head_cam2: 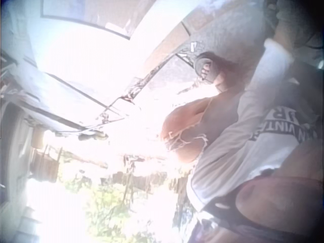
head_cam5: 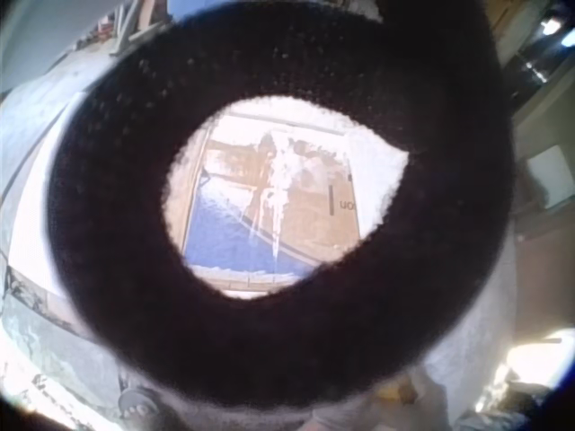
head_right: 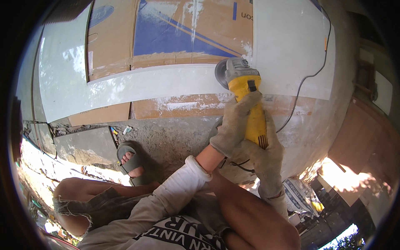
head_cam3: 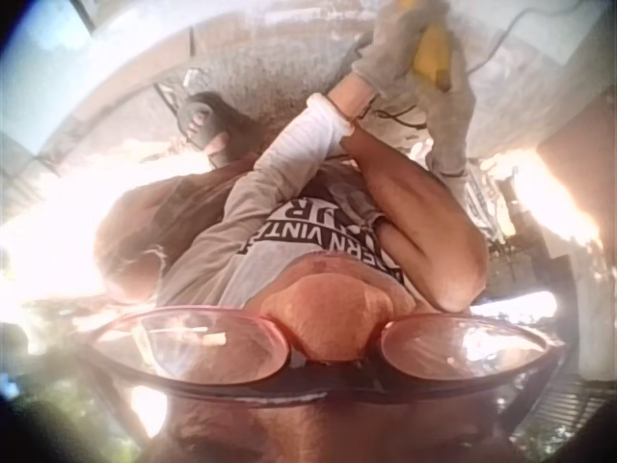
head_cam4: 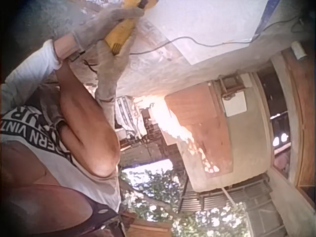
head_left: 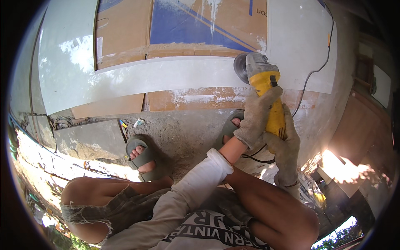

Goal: The person uses a yellow angle grinder to sand a white vehicle panel, moving the tool along the surface while wearing gloves. The person occasionally wipes the surface with a gloved hand to remove dust.

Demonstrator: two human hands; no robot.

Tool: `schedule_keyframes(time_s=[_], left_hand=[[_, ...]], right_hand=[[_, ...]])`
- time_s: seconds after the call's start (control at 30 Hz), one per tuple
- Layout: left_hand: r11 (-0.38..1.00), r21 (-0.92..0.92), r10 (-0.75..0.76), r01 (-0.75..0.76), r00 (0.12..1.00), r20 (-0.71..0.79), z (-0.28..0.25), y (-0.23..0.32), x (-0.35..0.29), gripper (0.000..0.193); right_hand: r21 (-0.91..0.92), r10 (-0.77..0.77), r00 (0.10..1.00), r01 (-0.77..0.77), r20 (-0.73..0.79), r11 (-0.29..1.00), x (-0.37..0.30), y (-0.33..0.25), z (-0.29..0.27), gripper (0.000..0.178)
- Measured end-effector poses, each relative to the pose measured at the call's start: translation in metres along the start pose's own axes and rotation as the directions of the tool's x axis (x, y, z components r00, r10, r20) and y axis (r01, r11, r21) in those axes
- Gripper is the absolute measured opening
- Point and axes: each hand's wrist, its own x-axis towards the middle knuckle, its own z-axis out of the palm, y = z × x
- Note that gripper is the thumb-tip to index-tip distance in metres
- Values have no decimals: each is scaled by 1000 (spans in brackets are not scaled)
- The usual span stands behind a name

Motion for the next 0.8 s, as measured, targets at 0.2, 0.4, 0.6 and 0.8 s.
schedule_keyframes(time_s=[0.2, 0.4, 0.6, 0.8], left_hand=[[996, -59, 62, -62, 998, -10, 5, 3, -16, 35], [991, -116, 56, -63, 996, -66, -14, 17, -20, 35], [978, -130, 152, -161, 985, -76, -22, 31, -15, 32], [978, -132, 150, -161, 985, -90, -27, 35, -13, 32]], right_hand=[[1, -8, 1000, 8, 7, 1000, -8, -8, 2, 96], [-71, -121, 990, 126, 70, 989, 0, -12, 21, 98], [-103, -103, 987, 116, 124, 988, 7, -23, 29, 97], [-170, -112, 981, 139, 160, 976, 12, -24, 30, 98]])
